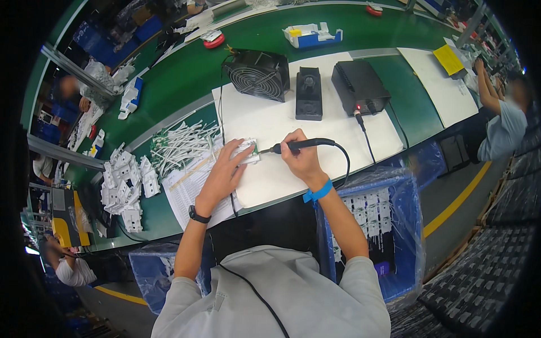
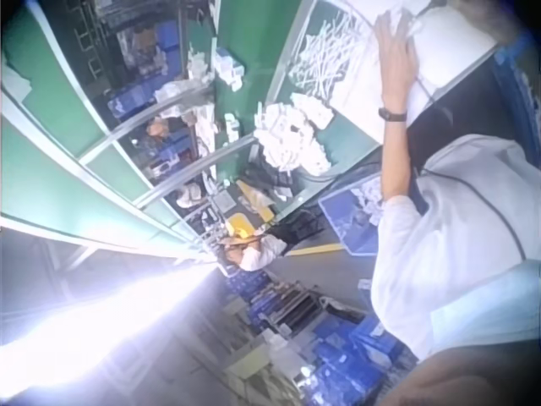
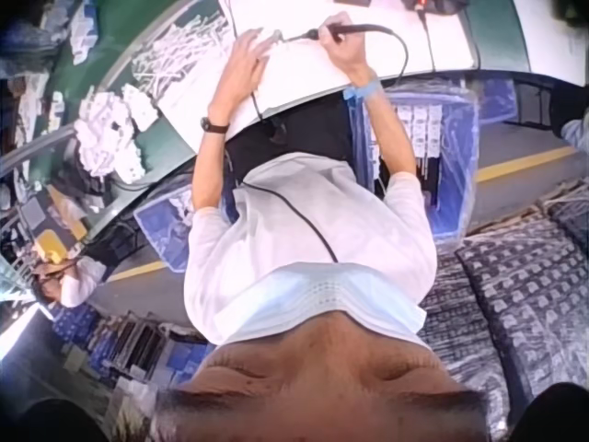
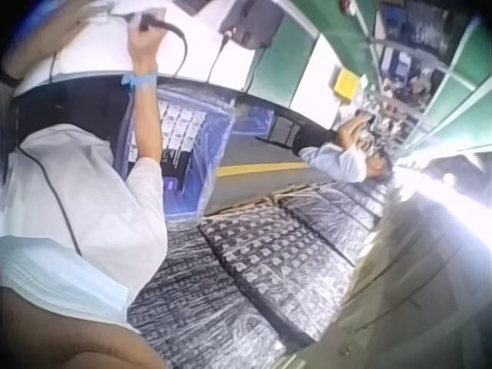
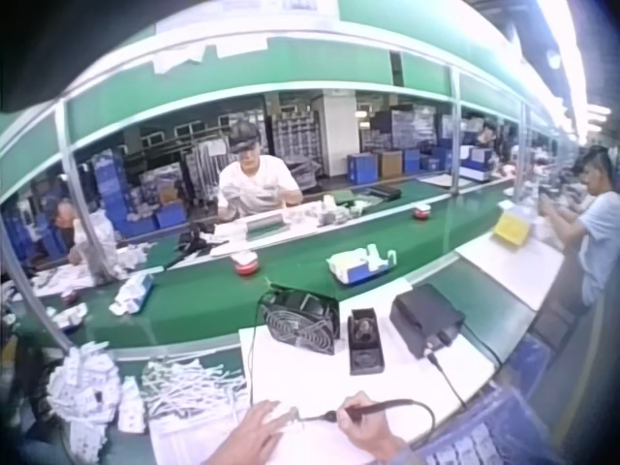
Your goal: Soldering wires to electronic components housed in white plastic casings on an assembly line.
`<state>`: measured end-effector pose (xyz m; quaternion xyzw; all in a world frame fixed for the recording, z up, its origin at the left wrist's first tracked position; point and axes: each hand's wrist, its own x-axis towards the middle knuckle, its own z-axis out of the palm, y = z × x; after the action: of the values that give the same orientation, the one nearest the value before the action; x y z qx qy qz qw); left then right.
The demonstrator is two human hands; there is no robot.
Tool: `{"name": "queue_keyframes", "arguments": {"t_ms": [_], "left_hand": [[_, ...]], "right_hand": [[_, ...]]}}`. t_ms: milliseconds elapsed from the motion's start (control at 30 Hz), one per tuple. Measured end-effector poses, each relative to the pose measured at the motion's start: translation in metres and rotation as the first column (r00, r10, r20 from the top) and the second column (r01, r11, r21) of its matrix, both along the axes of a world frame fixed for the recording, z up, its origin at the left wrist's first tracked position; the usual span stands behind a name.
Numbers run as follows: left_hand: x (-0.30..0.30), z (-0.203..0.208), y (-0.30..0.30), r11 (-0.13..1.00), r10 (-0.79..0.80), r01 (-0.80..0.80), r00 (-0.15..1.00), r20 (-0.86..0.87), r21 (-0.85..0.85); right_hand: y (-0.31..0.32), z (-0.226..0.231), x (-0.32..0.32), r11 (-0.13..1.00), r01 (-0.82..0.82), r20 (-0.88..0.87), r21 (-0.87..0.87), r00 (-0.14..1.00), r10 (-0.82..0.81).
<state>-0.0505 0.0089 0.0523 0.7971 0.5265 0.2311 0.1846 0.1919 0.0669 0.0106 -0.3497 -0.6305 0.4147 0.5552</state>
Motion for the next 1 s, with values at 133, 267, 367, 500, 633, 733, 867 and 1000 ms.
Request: {"name": "queue_keyframes", "arguments": {"t_ms": [133, 267, 367, 500, 633, 733, 867, 1000], "left_hand": [[0.0, 0.0, 0.0, 1.0, 0.003, -0.003, 1.0, 0.002, 0.0], [0.001, 0.0, 0.0, 1.0, 0.002, -0.003, 1.0, 0.007, 0.002], [0.001, 0.001, 0.0, 1.0, 0.005, -0.005, 1.0, 0.009, 0.003], [0.0, -0.001, 0.0, 1.0, 0.006, -0.007, 1.0, 0.019, 0.007], [0.0, -0.002, 0.0, 0.999, 0.011, -0.01, 1.0, -0.012, 0.05], [0.012, -0.005, 0.002, 0.983, 0.104, -0.089, 0.991, -0.088, 0.164], [0.025, -0.015, 0.016, 0.934, 0.199, -0.173, 0.979, -0.053, 0.312], [0.048, -0.017, 0.023, 0.907, 0.306, -0.274, 0.95, -0.056, 0.319]], "right_hand": [[0.001, -0.002, 0.001, 1.0, 0.022, -0.013, 0.016, 1.0, -0.022], [0.001, 0.002, 0.0, 1.0, 0.01, -0.016, 0.006, 1.0, -0.01], [0.002, 0.002, 0.0, 1.0, 0.002, -0.016, -0.013, 1.0, -0.002], [0.002, -0.001, 0.0, 1.0, 0.021, -0.021, -0.022, 1.0, -0.022], [0.002, 0.001, 0.0, 0.994, 0.098, -0.02, 0.04, 0.995, -0.097], [0.006, 0.0, -0.003, 0.951, 0.296, -0.147, 0.091, 0.948, -0.282], [0.008, 0.004, -0.002, 0.907, 0.41, -0.201, 0.094, 0.9, -0.386], [0.013, 0.004, -0.003, 0.889, 0.455, -0.236, 0.056, 0.871, -0.431]]}}
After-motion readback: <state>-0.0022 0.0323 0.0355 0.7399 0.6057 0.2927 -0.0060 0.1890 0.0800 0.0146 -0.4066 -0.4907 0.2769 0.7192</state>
